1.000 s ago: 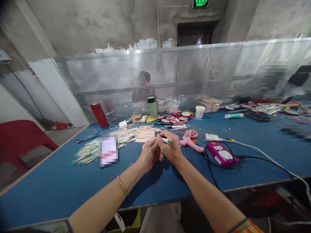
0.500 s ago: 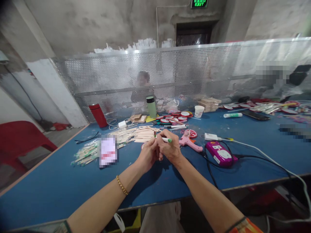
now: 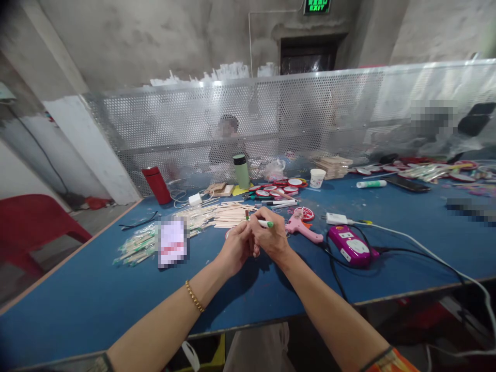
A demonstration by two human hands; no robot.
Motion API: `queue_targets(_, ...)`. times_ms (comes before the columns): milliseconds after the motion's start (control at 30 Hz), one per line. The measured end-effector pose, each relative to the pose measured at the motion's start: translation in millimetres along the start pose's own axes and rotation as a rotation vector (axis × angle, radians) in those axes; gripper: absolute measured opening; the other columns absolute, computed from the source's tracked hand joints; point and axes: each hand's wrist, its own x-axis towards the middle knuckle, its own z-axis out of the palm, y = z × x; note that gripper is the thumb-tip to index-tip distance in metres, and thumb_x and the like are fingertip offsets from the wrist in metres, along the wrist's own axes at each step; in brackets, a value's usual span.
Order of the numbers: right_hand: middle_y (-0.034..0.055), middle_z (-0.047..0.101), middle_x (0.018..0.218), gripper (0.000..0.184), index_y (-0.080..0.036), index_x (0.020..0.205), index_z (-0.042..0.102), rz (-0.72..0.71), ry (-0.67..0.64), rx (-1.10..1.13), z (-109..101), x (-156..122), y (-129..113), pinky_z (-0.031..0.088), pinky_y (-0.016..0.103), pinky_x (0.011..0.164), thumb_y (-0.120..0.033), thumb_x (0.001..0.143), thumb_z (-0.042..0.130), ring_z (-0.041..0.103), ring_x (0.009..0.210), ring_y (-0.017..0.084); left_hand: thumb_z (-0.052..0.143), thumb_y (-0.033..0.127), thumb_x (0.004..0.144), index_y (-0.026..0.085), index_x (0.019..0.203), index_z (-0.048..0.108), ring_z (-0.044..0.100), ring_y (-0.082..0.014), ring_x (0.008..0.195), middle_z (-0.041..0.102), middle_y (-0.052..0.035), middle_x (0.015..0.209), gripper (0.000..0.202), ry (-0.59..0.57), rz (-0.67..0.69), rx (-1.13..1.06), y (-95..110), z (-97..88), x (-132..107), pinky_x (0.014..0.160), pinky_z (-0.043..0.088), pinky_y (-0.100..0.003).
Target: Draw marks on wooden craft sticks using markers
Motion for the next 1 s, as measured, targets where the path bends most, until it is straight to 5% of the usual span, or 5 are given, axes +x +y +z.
queue_targets(1000,-0.0027,0.056,0.052,0.022,-0.022,0.059,0.052,0.019,0.010,0.018,0.8,0.3,-1.5,0.039,0.022,0.045,-0.029,0.080,0.053,0.050,0.045,0.012,0.069,0.053,0.078,0.018,0.081,0.050,0.050,-0.0108,0.037,0.056,0.0023,0.052,0.040,-0.016,-0.015,-0.021,0.1,-2.4,0.2,0.040,0.037,-0.021)
